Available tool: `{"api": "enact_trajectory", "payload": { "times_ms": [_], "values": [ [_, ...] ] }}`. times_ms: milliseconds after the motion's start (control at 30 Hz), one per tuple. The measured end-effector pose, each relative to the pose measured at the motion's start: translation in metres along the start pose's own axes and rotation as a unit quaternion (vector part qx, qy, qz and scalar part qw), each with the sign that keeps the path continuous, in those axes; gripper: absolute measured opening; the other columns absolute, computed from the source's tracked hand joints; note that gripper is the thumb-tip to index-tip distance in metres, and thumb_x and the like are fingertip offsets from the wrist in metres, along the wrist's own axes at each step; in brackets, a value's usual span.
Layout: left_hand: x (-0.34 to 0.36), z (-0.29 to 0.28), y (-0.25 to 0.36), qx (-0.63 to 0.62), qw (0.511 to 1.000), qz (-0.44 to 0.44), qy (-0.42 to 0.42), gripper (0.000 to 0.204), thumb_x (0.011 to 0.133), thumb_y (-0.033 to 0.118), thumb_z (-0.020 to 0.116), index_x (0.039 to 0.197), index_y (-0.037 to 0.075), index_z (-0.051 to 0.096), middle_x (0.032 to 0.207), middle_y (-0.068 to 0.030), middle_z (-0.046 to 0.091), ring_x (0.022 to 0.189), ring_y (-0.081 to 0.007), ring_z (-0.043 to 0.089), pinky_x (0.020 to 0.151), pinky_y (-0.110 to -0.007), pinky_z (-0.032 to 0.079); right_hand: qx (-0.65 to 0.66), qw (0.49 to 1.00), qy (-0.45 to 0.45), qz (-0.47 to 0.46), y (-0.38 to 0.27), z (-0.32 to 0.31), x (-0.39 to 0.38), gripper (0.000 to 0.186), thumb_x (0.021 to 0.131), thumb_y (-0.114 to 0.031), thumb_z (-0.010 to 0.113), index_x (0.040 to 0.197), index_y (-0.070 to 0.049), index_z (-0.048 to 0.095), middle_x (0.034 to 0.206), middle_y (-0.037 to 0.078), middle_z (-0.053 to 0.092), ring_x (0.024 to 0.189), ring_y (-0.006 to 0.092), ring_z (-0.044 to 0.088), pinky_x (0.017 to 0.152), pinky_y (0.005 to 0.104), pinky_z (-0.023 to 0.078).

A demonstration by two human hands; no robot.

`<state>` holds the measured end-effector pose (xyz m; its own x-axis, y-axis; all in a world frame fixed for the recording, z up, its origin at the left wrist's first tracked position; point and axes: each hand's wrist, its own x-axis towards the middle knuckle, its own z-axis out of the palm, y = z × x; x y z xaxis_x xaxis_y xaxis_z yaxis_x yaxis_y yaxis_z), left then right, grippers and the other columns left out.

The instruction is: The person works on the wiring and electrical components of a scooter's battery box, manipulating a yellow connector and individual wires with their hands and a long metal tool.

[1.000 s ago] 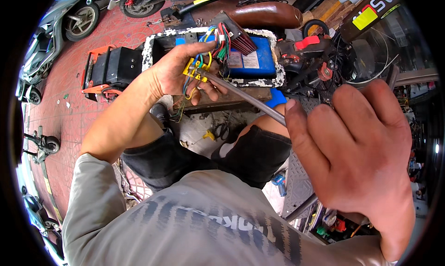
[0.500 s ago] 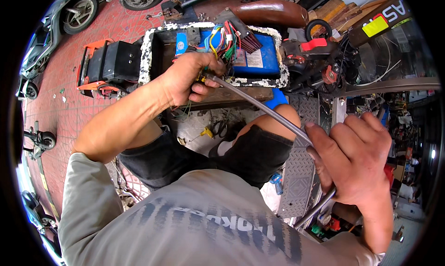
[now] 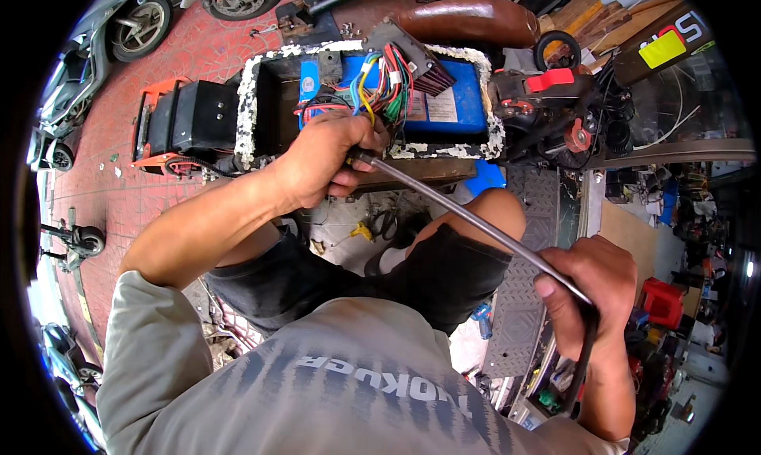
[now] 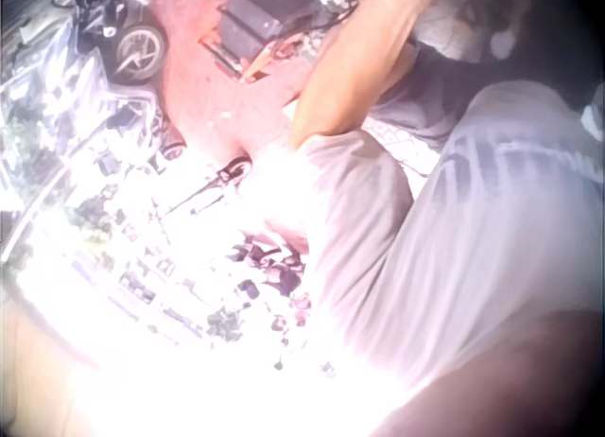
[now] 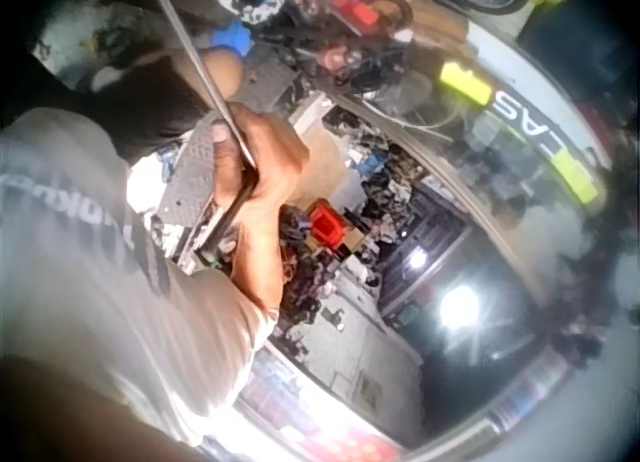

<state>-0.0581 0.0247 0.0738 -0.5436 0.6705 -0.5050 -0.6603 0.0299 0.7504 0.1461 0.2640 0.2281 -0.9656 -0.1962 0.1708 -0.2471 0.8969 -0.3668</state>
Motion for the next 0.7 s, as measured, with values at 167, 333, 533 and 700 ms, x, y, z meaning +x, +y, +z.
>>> {"api": "enact_trajectory", "payload": {
  "times_ms": [167,333,533,700],
  "values": [
    [-0.003,-0.002,0.012,-0.012,0.998,-0.057,-0.002,0.012,0.091,0.023,0.057,0.090,0.011,0.057,0.073,-0.0021,0.050,0.047,-0.0077,0.032,0.040,-0.025,0.024,0.018,1.000,-0.008,-0.004,0.004,-0.004,0.008,0.019,0.077,-0.008,0.077,0.092,0.002,0.072,0.067,0.011,0.061,0.056,0.0289,0.057,0.056,0.0394,0.042],
    [0.003,-0.020,0.017,-0.077,0.989,-0.061,-0.110,0.016,0.092,0.024,0.056,0.084,0.011,0.053,0.071,-0.0003,0.048,0.046,-0.0080,0.033,0.040,-0.025,0.023,-0.127,0.981,-0.016,-0.147,-0.019,-0.018,0.023,0.027,0.071,-0.011,0.078,0.094,0.001,0.072,0.066,0.007,0.054,0.054,0.0262,0.051,0.054,0.0399,0.036],
    [0.000,-0.027,0.017,-0.098,0.983,-0.044,-0.148,0.021,0.095,0.026,0.055,0.080,0.012,0.051,0.069,0.0011,0.043,0.046,-0.0074,0.032,0.039,-0.025,0.022,-0.188,0.961,-0.015,-0.200,-0.034,-0.015,0.029,0.033,0.070,-0.016,0.079,0.097,0.001,0.074,0.065,0.006,0.048,0.055,0.0241,0.047,0.053,0.0392,0.031],
    [0.000,-0.028,0.021,-0.110,0.979,-0.059,-0.162,0.024,0.096,0.027,0.056,0.079,0.012,0.050,0.068,0.0013,0.042,0.046,-0.0072,0.032,0.039,-0.025,0.022,-0.204,0.957,-0.009,-0.206,-0.040,-0.015,0.029,0.032,0.072,-0.016,0.077,0.098,0.003,0.073,0.066,0.007,0.047,0.055,0.0250,0.046,0.054,0.0399,0.031]
  ]
}}
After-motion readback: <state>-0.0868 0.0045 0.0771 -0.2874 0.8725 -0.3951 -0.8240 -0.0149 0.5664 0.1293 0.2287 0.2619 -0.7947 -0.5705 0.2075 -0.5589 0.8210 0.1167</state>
